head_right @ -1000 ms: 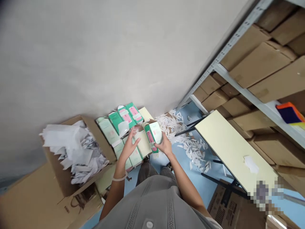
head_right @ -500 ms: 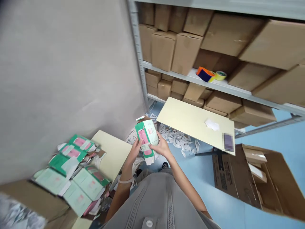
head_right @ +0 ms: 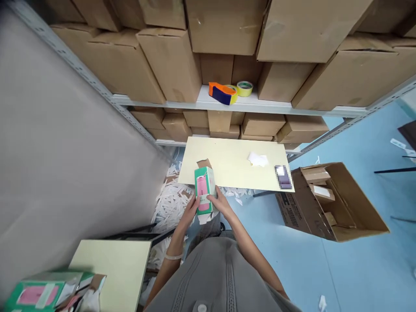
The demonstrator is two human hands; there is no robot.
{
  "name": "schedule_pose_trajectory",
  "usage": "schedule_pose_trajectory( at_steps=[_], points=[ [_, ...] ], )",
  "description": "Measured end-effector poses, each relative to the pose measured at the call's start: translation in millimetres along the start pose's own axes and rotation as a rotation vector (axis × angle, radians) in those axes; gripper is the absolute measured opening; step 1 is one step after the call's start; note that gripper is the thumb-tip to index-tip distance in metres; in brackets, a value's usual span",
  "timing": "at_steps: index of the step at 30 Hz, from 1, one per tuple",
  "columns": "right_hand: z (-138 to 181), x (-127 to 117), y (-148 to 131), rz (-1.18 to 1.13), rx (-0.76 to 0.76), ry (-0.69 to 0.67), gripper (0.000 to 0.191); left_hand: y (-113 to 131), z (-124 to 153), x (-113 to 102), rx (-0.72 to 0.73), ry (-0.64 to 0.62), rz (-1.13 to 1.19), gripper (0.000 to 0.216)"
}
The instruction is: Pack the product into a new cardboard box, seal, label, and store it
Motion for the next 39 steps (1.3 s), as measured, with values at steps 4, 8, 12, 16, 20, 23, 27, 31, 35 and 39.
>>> schedule_pose_trajectory(
  at_steps=[4,8,12,16,20,23,27,31,35,39],
  points=[
    [-54.9,-32.9,-4.1,-0.033,0.059,0.026,0.053,15.0,-74.1,7.6,0.006,-0.150,0.060,0.067],
    [-101.2,-76.2,-10.8,-0.009,0.105,0.066,0.058,38.2,-144.2,20.1,0.077,-0.333,0.050,0.073],
    [-127.2,-107.5,-3.9,0.031,0.061,0.147,0.062,55.7,-194.0,35.8,0.187,-0.422,-0.094,0.080],
    [-142.6,-118.3,20.6,0.187,-0.041,0.288,0.062,57.7,-222.6,53.8,0.240,-0.428,-0.230,0.084],
    [-159.4,-124.3,53.1,0.280,-0.072,0.353,0.060,42.5,-236.6,70.4,0.231,-0.382,-0.315,0.088],
    [-171.7,-129.6,74.7,0.314,-0.056,0.297,0.058,21.3,-242.9,78.0,0.162,-0.346,-0.254,0.091],
    [-185.6,-136.5,93.9,0.337,-0.040,0.213,0.062,-9.2,-251.8,80.2,0.055,-0.308,-0.233,0.090],
    [-200.3,-140.8,101.8,0.280,-0.004,0.126,0.065,-31.2,-266.2,80.8,-0.001,-0.245,-0.295,0.091],
    [-212.2,-143.2,103.1,0.229,0.075,0.100,0.063,-43.4,-281.4,85.2,-0.058,-0.164,-0.318,0.085],
    [-218.0,-147.1,99.5,0.126,0.202,0.143,0.058,-36.1,-287.8,91.9,-0.046,-0.171,-0.305,0.063]
  ],
)
Point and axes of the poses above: each hand's wrist, its own z-axis away from the middle knuckle, its own x-axis out of the palm, y = z × x, the point moved 3 cm from there along -z, towards the middle knuckle, and after that the axes turned 2 degrees about -x, right-handed, at the moved point
